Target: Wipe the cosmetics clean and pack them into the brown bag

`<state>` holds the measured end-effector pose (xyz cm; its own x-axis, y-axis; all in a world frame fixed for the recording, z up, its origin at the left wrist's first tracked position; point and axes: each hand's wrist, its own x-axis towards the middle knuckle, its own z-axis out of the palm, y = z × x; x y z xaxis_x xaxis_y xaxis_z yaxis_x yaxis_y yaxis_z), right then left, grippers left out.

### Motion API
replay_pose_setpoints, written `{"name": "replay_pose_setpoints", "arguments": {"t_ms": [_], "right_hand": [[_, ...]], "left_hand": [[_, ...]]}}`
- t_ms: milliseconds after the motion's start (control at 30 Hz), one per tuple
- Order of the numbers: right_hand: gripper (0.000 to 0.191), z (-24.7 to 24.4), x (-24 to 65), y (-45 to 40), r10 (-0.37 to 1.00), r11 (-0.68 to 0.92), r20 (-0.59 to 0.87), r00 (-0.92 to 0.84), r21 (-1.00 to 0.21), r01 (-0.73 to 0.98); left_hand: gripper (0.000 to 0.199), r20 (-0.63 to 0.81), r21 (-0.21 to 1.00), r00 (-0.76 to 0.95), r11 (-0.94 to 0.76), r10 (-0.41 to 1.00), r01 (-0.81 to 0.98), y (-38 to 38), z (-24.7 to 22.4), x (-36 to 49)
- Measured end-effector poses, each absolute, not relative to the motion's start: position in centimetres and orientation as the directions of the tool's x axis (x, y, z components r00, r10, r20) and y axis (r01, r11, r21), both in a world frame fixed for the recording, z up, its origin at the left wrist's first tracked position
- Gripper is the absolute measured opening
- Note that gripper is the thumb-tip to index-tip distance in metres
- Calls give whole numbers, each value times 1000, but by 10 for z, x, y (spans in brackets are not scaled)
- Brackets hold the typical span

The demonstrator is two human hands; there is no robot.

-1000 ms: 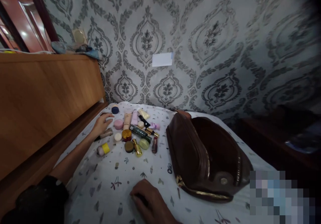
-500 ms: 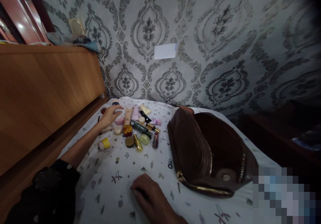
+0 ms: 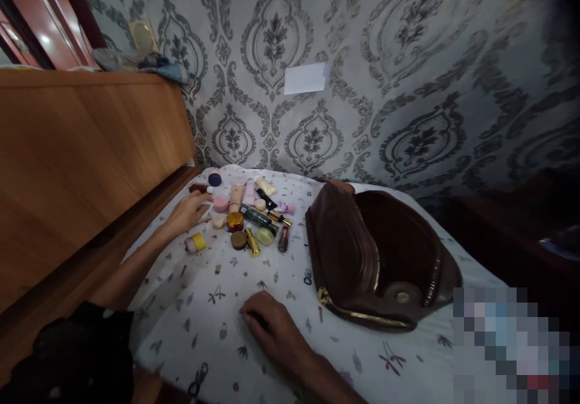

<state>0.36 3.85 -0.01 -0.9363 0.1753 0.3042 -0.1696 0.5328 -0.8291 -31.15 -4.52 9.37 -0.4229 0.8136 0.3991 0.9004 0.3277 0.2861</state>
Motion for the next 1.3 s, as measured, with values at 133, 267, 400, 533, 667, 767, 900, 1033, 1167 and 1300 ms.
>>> {"name": "replay_pose_setpoints", "arguments": {"t_ms": [133,267,400,533,667,767,900,1033,1167,1300], "right_hand": [[15,-6,3,38,179,535,356,-917,-817,-212],[14,-10,2,37,185,553,382,-905,-802,-225],[15,-2,4,36,200,558,359,-912,-807,-195],[16,8,6,35,322,469,322,-890,-871,-146],[29,6,4,39,449,277,239,-861,-953,-121],[33,3,4,44,521,233,215,-826,-967,-105],[28,7,8,48,538,253,193,-820,-965,-61],[24,13,10,47,553,293,196,-810,-956,-31],[21,12,10,47,550,278,168,-818,-960,-10],[21,9,10,49,527,213,126,-841,-977,-14]], "left_hand": [[33,175,-2,-551,560,816,829,-85,62,-262],[46,195,-126,-622,648,759,751,-101,30,-239],[44,295,31,-581,601,758,799,-99,27,-243],[45,294,340,-489,388,821,856,-94,27,-225],[48,303,462,-312,148,900,875,-86,8,-179],[52,335,431,-253,92,907,898,-81,-9,-155],[50,395,359,-243,94,886,929,-76,-17,-145],[44,460,291,-193,58,867,955,-75,-11,-142],[38,496,256,-140,10,857,967,-72,-7,-140],[29,529,258,-156,17,834,966,-71,-11,-144]]}}
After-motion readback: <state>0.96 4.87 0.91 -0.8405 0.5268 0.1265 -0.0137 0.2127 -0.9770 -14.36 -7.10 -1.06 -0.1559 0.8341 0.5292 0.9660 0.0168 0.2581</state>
